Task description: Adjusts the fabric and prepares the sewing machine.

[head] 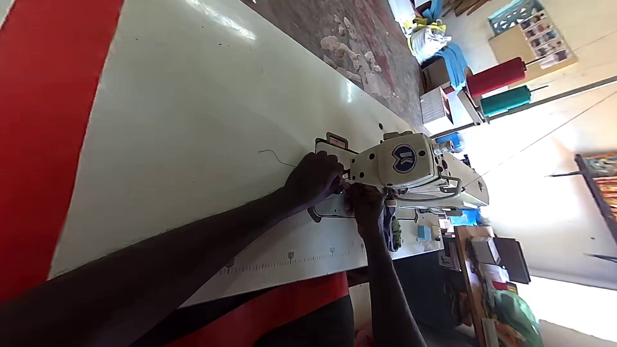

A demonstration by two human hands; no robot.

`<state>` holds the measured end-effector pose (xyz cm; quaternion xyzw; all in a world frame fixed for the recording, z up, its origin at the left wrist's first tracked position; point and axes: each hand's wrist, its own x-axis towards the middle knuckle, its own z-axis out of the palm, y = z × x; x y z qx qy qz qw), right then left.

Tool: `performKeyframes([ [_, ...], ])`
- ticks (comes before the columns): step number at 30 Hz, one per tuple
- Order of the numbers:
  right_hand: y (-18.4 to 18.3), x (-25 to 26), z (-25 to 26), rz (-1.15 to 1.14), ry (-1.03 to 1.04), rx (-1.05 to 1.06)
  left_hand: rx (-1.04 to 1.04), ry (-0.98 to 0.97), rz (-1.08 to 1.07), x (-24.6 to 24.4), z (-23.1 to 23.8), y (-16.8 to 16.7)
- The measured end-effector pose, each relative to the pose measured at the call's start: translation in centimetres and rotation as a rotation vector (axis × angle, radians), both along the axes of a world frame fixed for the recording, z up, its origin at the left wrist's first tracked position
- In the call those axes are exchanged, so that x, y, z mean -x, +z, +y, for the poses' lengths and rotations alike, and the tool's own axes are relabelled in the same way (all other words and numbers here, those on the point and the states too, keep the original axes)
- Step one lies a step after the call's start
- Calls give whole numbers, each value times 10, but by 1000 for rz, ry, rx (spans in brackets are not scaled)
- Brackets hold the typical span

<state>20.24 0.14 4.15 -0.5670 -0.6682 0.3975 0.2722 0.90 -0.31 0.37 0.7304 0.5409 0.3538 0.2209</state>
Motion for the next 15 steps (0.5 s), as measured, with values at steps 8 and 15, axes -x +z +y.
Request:
performKeyframes([
  [8, -9, 7, 13, 8, -40, 2, 33, 0, 28, 0, 0, 3],
  [15, -13, 6, 10, -18, -24, -33, 44, 1, 41, 0, -1, 5],
])
